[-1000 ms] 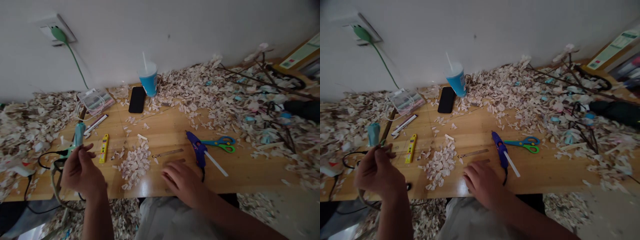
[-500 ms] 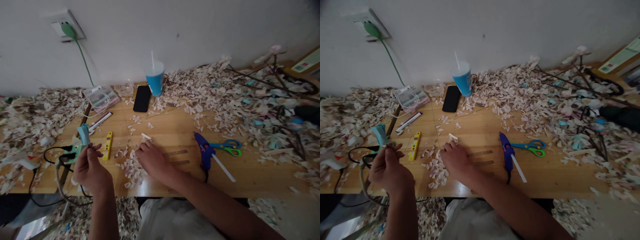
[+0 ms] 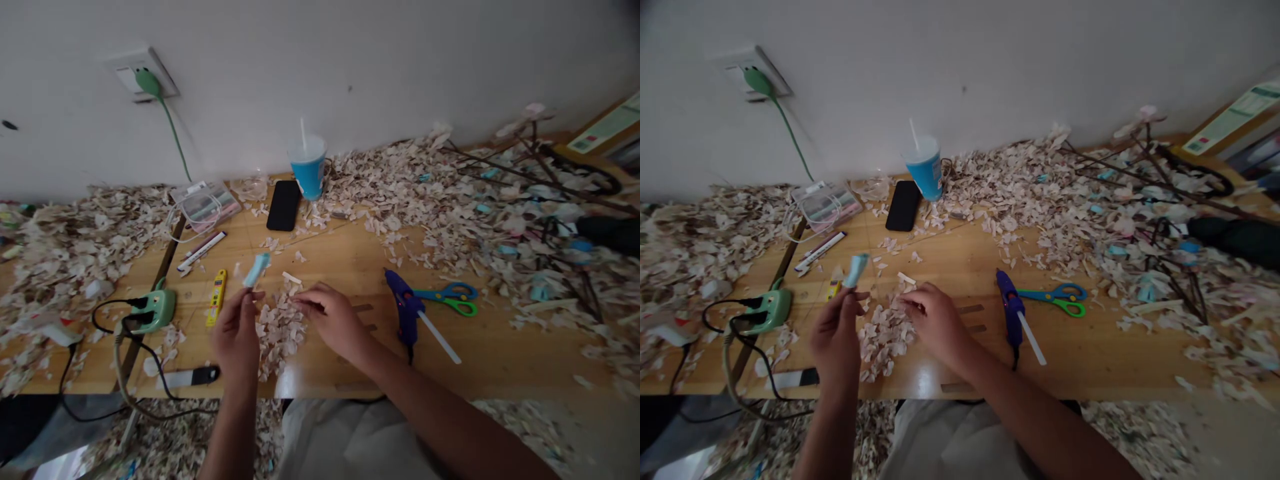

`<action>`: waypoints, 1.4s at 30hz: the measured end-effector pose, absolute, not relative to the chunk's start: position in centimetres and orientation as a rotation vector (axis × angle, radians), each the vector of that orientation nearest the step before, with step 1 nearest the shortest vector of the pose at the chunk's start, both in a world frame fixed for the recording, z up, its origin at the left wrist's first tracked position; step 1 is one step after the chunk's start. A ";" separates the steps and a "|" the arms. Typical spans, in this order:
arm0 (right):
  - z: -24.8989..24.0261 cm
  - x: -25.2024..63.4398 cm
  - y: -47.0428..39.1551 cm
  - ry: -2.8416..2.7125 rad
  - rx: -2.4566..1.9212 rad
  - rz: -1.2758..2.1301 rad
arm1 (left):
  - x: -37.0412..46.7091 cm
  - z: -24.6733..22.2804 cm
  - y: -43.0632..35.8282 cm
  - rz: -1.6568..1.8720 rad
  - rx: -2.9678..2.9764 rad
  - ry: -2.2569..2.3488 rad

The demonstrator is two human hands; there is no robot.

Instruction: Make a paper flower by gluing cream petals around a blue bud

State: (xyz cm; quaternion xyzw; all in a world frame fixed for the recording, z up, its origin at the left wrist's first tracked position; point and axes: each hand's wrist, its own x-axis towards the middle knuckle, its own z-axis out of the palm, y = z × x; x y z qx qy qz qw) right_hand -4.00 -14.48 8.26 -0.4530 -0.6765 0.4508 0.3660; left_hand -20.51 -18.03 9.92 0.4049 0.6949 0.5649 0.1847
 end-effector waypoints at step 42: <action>8.0 -3.6 -17.8 -2.435 -1.037 0.582 | -21.9 10.9 -17.9 1.707 1.209 1.883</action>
